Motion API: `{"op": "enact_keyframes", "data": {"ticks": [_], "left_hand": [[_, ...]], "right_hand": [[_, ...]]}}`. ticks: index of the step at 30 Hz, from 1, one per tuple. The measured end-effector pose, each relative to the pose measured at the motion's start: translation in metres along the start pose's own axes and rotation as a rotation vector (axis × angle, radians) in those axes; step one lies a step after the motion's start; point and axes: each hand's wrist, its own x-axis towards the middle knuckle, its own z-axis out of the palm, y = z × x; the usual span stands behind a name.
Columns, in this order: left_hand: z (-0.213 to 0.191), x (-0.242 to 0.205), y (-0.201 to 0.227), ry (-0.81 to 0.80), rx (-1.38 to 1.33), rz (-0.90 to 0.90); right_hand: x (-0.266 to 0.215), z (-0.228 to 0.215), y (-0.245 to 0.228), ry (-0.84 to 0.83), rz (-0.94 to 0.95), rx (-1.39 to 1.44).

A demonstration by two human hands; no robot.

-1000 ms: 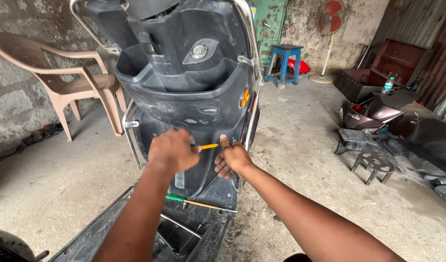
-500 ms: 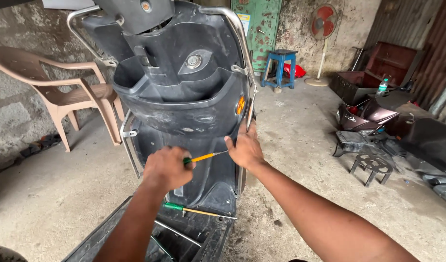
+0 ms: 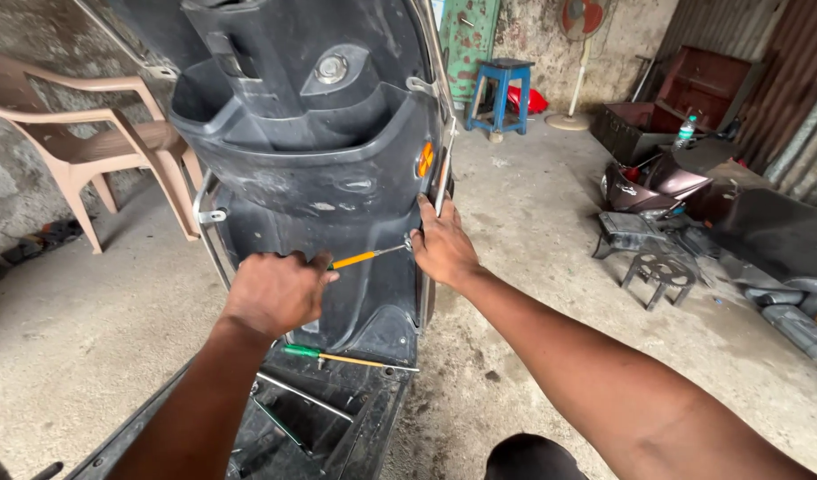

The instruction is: The person uses a screwdriver to unscrew fasteners holding the chrome front crash guard on a scooter, working around the front panel and inner leg shield. They then lift the detached metal guard off the scooter, carry it across the workshop, and place it on a shelf among spare parts.

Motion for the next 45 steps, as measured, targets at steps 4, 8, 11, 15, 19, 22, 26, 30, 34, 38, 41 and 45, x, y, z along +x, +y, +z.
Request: {"op": "enact_keyframes", "data": {"ticks": [4,8,11,15,19,22,26,30,34,38,41,45], "left_hand": [[-0.002,-0.001,0.001,0.137,0.029,0.017],[-0.024,0.003,0.004,-0.026,-0.067,-0.076],[-0.048,0.011,0.007,-0.246,-0.459,-0.386],[-0.056,0.022,0.002,-0.309,-0.758,-0.587],[-0.055,0.008,0.009,-0.160,-0.551,-0.457],[-0.046,-0.004,0.013,-0.062,-0.302,-0.255],[-0.017,0.002,0.012,0.061,0.040,0.039],[-0.001,-0.006,0.007,0.173,0.161,0.141],[-0.015,0.003,0.010,0.092,-0.124,-0.048],[-0.012,0.021,0.002,-0.090,-0.623,-0.505],[0.025,0.022,-0.004,-0.264,-1.118,-0.576],[0.020,-0.003,0.015,-0.035,-0.901,-0.515]], "right_hand": [[0.001,0.001,-0.002,0.003,-0.015,-0.005],[0.004,0.003,-0.003,-0.009,0.014,-0.007],[0.009,0.013,0.002,0.037,0.002,-0.030],[0.008,0.005,0.003,0.004,-0.024,-0.077],[0.016,-0.014,0.005,-0.232,0.017,-0.153],[0.036,0.004,0.037,-0.220,-0.063,-0.201],[0.000,-0.042,-0.015,-0.076,0.223,0.127],[0.023,-0.005,0.015,0.073,0.301,0.264],[0.026,-0.005,0.020,0.201,0.197,0.374],[0.015,-0.015,0.007,0.136,0.250,0.354],[0.029,-0.004,0.033,0.121,0.135,0.346],[0.030,-0.023,0.022,0.003,0.186,0.138]]}}
